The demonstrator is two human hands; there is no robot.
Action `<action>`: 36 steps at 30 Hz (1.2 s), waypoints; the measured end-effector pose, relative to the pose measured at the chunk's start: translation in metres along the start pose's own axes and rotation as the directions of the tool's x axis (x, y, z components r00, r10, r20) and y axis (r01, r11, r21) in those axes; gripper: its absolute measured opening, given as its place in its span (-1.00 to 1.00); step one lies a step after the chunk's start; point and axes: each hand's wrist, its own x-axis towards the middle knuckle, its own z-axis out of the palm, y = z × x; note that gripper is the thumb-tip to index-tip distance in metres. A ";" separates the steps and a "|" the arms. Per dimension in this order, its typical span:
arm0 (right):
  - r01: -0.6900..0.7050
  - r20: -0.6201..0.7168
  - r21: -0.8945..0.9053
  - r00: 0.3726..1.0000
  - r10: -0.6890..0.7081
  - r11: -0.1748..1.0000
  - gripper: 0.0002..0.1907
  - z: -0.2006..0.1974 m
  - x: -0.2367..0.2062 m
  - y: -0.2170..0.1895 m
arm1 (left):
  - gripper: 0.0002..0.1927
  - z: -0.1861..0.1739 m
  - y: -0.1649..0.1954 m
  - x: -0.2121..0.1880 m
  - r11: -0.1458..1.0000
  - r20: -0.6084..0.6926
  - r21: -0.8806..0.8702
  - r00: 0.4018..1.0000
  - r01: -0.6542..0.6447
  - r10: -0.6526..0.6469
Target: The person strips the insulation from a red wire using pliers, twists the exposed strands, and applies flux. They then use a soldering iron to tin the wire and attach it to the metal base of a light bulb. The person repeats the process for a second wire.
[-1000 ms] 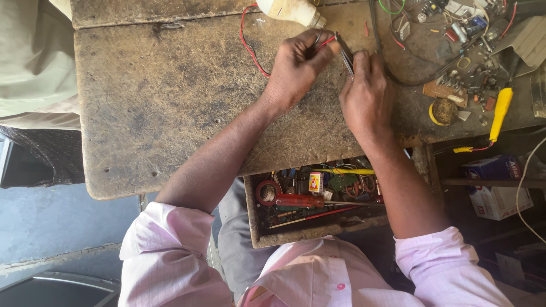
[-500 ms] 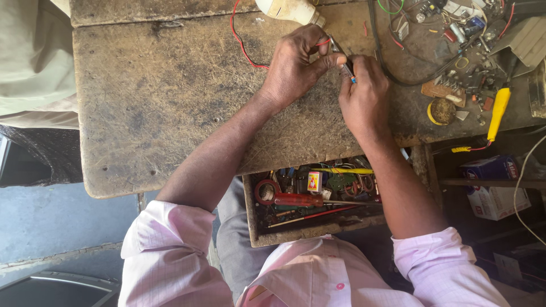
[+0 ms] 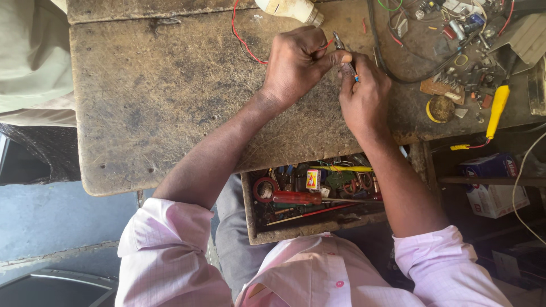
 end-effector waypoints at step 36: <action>-0.331 -0.071 0.564 0.893 0.444 0.756 -0.86 0.009 -0.012 0.022 | -0.83 -0.008 -0.012 0.001 0.800 0.248 -0.452 0.917 0.394 -0.312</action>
